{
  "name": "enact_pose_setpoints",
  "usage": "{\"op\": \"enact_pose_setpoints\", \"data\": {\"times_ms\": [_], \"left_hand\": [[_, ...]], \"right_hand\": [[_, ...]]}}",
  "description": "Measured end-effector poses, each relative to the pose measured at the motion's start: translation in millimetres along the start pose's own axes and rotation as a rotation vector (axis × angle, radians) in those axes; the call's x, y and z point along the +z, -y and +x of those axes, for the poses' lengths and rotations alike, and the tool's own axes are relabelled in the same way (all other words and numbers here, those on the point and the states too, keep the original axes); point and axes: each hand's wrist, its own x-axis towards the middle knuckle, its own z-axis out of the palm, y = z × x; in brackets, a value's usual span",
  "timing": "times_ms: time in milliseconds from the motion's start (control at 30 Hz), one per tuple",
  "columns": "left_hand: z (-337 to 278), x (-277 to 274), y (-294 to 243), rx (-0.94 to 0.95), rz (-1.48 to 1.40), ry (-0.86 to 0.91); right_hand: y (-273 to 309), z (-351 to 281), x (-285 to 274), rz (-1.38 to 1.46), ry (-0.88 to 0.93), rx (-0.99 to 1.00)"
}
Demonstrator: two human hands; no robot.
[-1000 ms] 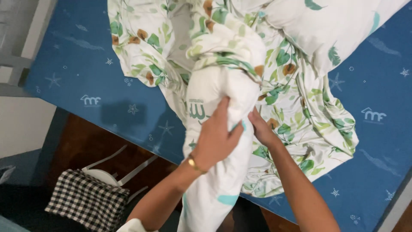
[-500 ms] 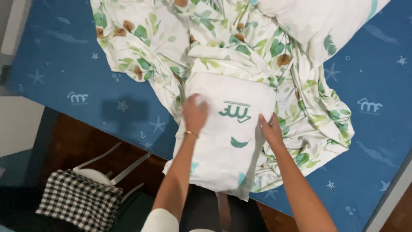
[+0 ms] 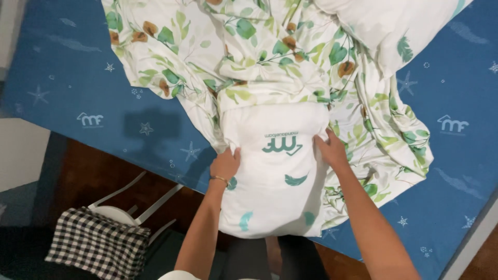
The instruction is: The person places a white pillow on the floor, then picks up a floral-patterned pillowcase and inserts the pillow into it. They adjust and smooth the pillowcase around the pillow to ensure it is properly fitted.
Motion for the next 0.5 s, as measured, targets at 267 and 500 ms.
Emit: {"op": "enact_pose_setpoints", "data": {"times_ms": [267,500], "left_hand": [[18.9,-110.8,-58.7,0.604,-0.027,-0.872],[119.2,-87.2,-49.4,0.680,0.253,-0.897]], "right_hand": [[79.9,17.0,-30.5,-0.142,-0.605,-0.969],[99.2,63.0,-37.7,-0.437,-0.582,-1.028]]}}
